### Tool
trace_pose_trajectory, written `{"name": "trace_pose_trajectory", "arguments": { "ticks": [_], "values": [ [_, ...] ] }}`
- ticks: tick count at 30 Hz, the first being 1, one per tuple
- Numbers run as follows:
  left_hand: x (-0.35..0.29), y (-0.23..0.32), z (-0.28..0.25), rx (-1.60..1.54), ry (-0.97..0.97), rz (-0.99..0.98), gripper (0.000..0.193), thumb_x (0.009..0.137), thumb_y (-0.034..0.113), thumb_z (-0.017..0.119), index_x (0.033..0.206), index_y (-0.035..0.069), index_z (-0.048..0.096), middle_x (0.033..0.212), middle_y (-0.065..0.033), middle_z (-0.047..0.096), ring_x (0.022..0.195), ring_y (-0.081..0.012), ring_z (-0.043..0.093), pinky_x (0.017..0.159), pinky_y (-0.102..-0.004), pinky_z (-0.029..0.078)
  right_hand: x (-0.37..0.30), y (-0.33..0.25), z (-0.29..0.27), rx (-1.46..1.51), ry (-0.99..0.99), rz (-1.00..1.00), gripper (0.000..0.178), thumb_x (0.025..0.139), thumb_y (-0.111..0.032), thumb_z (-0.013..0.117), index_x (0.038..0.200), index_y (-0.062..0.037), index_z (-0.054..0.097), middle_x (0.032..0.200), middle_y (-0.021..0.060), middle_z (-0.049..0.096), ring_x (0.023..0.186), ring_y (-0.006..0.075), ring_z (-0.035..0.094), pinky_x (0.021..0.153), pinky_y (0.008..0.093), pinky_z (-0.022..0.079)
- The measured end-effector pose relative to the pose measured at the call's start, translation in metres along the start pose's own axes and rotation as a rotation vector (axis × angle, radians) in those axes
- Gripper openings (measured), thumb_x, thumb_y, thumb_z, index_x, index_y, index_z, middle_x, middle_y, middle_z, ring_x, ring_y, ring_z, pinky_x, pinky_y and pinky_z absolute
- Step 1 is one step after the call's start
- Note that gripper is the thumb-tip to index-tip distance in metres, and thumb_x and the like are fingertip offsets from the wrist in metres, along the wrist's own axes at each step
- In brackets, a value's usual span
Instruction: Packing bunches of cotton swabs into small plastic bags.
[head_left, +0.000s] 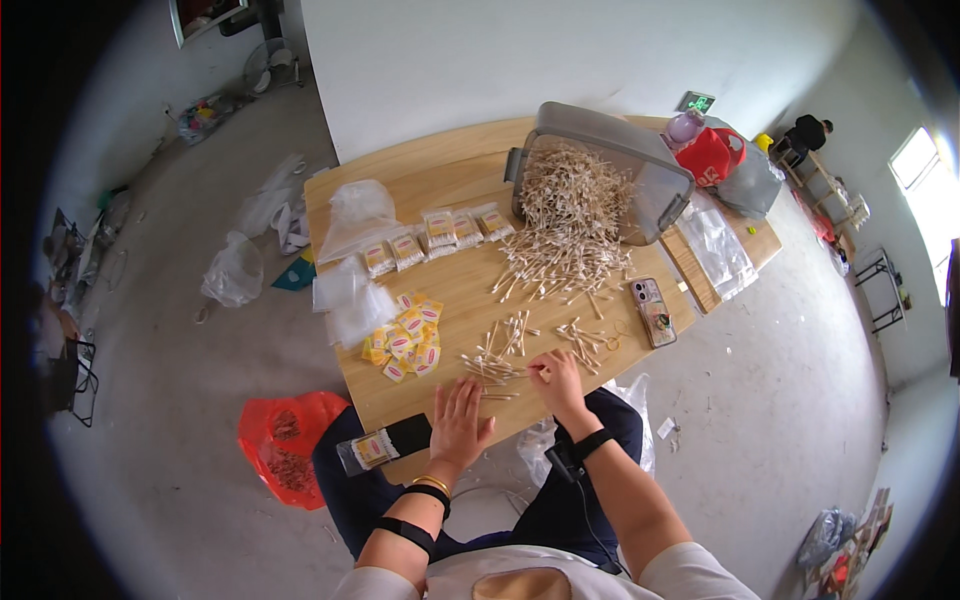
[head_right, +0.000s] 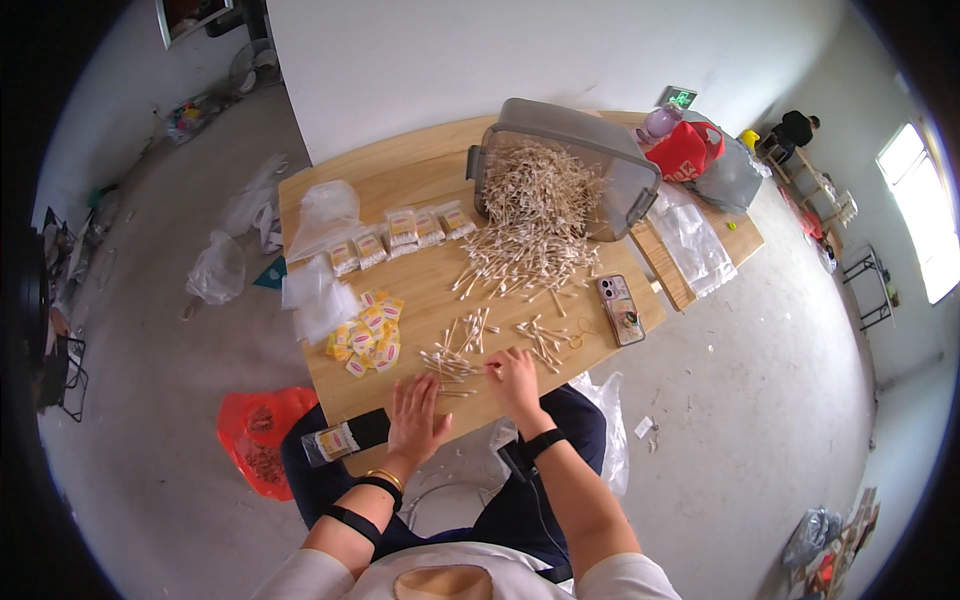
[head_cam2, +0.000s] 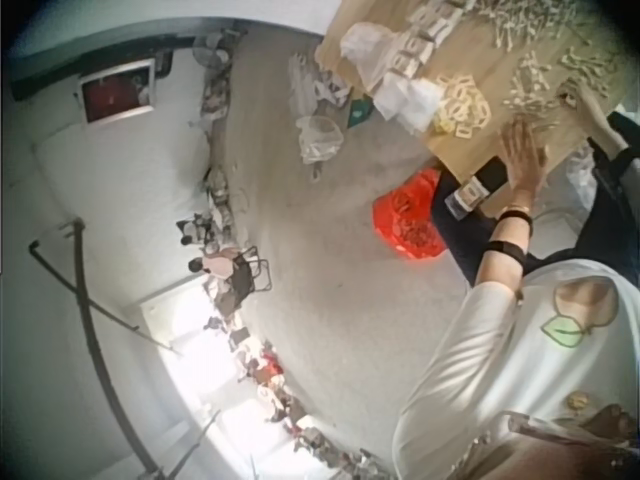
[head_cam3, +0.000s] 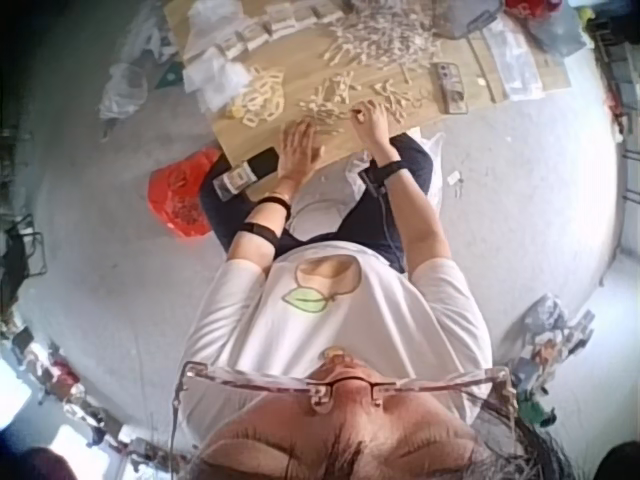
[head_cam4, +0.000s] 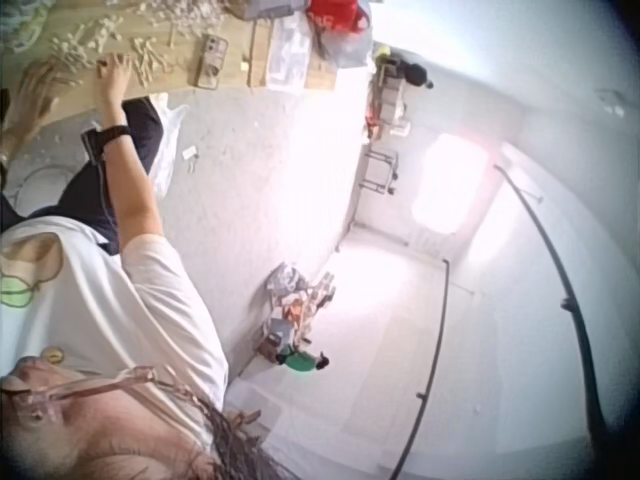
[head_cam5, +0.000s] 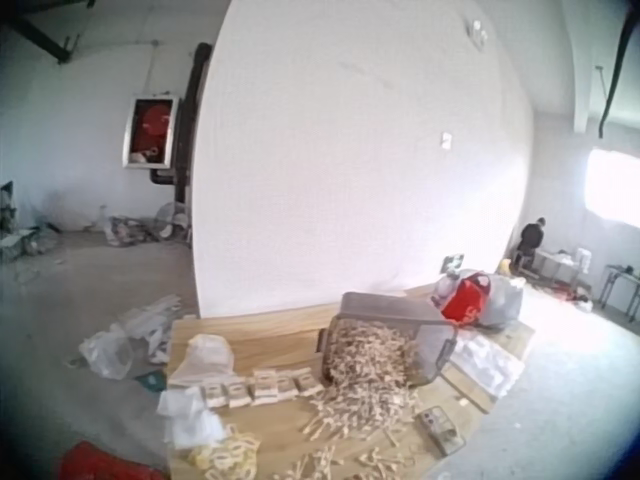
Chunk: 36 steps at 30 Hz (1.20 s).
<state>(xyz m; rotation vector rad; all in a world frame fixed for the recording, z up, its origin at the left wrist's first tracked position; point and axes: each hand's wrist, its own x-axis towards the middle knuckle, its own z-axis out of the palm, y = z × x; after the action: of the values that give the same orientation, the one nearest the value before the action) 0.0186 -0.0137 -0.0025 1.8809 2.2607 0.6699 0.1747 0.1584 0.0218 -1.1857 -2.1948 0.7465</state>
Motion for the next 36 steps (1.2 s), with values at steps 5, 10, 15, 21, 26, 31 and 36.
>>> {"name": "trace_pose_trajectory", "arguments": {
  "ticks": [5,10,15,21,26,31,36],
  "values": [
    [-0.001,-0.002,0.003,-0.001,0.006,-0.015,0.072,0.087,0.034,0.069,0.147,0.004,0.041,0.15,-0.0138,0.044,0.146,-0.031,0.035,0.124,-0.0578,0.018,0.01,-0.022,0.028,0.009,-0.043,-0.062,0.011,0.079,-0.01,0.072,0.091,-0.0093,0.073,0.091,0.0107,0.065,0.095,0.033,0.06,0.087,0.042,0.049],
    [0.001,-0.002,0.004,-0.012,0.029,0.002,0.073,0.086,0.034,0.069,0.147,0.005,0.041,0.15,-0.0125,0.043,0.146,-0.0301,0.035,0.124,-0.0584,0.018,0.045,-0.019,0.033,-0.086,0.034,-0.042,0.012,0.079,-0.01,0.072,0.091,-0.0104,0.073,0.096,0.0106,0.064,0.099,0.0332,0.058,0.087,0.0422,0.048],
    [-0.002,-0.003,0.004,-0.001,0.018,0.0,0.072,0.088,0.035,0.067,0.148,0.005,0.04,0.152,-0.0118,0.042,0.146,-0.0293,0.035,0.124,-0.0586,0.018,0.067,-0.029,0.039,-0.399,-0.036,-0.03,0.011,0.078,-0.015,0.074,0.089,-0.0119,0.074,0.096,0.0113,0.065,0.102,0.0324,0.059,0.088,0.0437,0.046],
    [-0.001,-0.001,0.003,0.024,-0.006,0.0,0.071,0.092,0.04,0.061,0.15,0.005,0.04,0.154,-0.0108,0.041,0.147,-0.0278,0.034,0.124,-0.0583,0.017,0.084,-0.023,0.06,-0.186,-0.073,0.025,0.01,0.079,-0.016,0.075,0.084,-0.0083,0.074,0.09,0.0095,0.067,0.092,0.0274,0.062,0.079,0.0396,0.049],
    [-0.001,0.0,0.002,0.01,-0.004,-0.008,0.071,0.091,0.041,0.061,0.15,0.006,0.04,0.154,-0.0105,0.041,0.147,-0.0272,0.034,0.125,-0.0569,0.017,0.084,-0.014,0.061,0.558,-0.002,0.266,0.011,0.087,-0.015,0.074,0.087,-0.0044,0.071,0.084,0.0033,0.07,0.072,0.0127,0.062,0.065,0.028,0.048],
    [0.0,-0.001,0.001,0.026,-0.02,-0.004,0.071,0.092,0.04,0.06,0.15,0.006,0.039,0.155,-0.0103,0.04,0.148,-0.0266,0.033,0.125,-0.0566,0.016,0.077,-0.003,0.056,0.861,0.029,0.361,0.011,0.096,-0.01,0.067,0.104,-0.0019,0.065,0.088,0.0006,0.069,0.082,0.0074,0.065,0.071,0.0216,0.048],
    [-0.001,-0.002,0.001,0.029,-0.024,-0.008,0.071,0.092,0.041,0.06,0.15,0.006,0.039,0.155,-0.0103,0.04,0.148,-0.0266,0.033,0.125,-0.0566,0.015,0.076,-0.012,0.047,0.776,-0.018,0.226,0.012,0.096,-0.006,0.066,0.107,-0.0007,0.065,0.095,0.0032,0.07,0.094,0.0107,0.067,0.082,0.0225,0.05]
  ]
}}
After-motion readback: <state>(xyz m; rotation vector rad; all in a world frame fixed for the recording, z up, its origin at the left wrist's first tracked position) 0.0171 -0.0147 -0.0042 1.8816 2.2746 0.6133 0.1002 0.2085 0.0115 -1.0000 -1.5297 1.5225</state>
